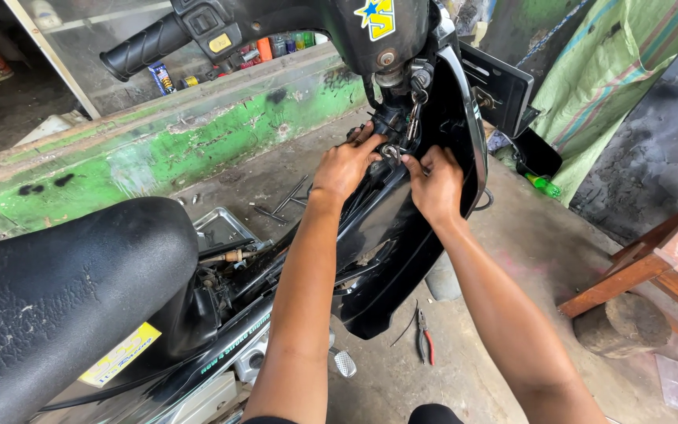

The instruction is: Attaching a side fairing to a motorcycle and tightening the bolts with a wrench

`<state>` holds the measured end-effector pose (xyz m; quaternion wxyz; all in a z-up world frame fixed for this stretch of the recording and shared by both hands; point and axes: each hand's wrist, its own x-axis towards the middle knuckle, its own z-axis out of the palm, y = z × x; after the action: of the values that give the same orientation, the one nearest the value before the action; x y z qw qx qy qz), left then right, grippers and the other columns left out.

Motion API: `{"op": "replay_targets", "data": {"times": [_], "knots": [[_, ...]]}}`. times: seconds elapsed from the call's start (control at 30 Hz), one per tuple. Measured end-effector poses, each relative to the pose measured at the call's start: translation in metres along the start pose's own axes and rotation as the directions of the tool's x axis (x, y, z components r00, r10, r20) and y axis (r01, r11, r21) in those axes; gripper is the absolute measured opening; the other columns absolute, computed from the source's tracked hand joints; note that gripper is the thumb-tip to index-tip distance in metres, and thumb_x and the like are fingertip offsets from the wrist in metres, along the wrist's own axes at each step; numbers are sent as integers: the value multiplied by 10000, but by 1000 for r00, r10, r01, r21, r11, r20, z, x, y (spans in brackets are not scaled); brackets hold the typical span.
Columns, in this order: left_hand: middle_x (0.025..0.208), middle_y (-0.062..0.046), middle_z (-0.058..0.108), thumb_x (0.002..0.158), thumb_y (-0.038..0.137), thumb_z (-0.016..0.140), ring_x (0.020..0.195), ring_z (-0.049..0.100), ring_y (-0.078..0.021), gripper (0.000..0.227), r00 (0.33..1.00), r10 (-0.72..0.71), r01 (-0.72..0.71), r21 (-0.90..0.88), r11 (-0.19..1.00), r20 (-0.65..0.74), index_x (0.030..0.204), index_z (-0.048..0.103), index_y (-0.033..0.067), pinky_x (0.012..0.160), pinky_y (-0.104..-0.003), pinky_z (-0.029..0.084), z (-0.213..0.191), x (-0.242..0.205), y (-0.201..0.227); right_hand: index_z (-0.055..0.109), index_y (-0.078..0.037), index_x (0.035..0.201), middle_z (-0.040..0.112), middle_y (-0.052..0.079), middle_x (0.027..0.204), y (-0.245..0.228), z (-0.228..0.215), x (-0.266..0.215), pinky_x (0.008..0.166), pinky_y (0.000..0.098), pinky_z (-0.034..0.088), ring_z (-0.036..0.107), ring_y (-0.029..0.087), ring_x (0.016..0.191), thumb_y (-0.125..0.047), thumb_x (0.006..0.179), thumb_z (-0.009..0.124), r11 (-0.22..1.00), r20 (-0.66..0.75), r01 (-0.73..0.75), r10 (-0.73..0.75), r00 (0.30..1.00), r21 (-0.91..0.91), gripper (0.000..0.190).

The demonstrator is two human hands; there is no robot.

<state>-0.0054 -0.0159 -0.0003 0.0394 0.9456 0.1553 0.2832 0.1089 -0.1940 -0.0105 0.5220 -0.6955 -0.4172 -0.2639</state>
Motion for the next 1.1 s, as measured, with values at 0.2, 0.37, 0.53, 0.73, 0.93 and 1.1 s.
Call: {"op": "replay_targets", "data": {"times": [0.2,0.37,0.53,0.73,0.93,1.1], "knots": [[1580,-11,469,1076,485,442,1333,563,-364,361,1000,13,-13,-16,1000,-17,1417,489,381,883,-632,590,2,0,0,629,-63,914,657,169,791,-26,12,-33,714,479,547,709,406,837,-276,988,741,940,4,-340,340,940,31,252],[1599,12,442,1075,500,426,1376,520,-349,372,1000,10,-10,-45,999,7,1429,472,394,926,-626,572,6,3,-6,491,-47,1128,633,183,904,-58,47,-60,643,428,566,704,360,714,-163,1042,547,795,120,-549,538,835,259,156],[1609,73,420,1069,487,424,1392,509,-300,361,999,6,-5,-18,1000,39,1428,435,447,973,-607,558,9,7,-10,488,43,1123,544,126,882,-68,61,-35,652,427,683,715,235,659,-169,1036,548,222,371,-756,765,526,615,236],[1613,106,408,1071,468,425,1411,492,-280,327,995,-58,60,-25,998,77,1397,435,447,1018,-580,547,4,-1,0,539,71,1188,539,114,869,-79,32,-40,736,483,677,758,307,785,-156,1026,605,93,565,-784,642,519,614,287],[1646,138,332,1072,458,420,1451,440,-259,320,992,-102,105,-48,993,74,1390,417,499,1033,-582,538,1,-8,15,602,124,1180,555,177,882,-74,16,-80,644,439,659,748,337,735,-130,1044,548,293,511,-779,619,596,554,294],[1679,48,289,1110,334,390,1490,376,-326,352,988,-153,154,-128,980,19,1455,423,399,1082,-623,489,-2,-16,33,678,-32,981,687,146,685,-59,-8,-126,569,265,480,702,213,612,-180,1068,553,562,510,-737,539,670,375,213]]}}
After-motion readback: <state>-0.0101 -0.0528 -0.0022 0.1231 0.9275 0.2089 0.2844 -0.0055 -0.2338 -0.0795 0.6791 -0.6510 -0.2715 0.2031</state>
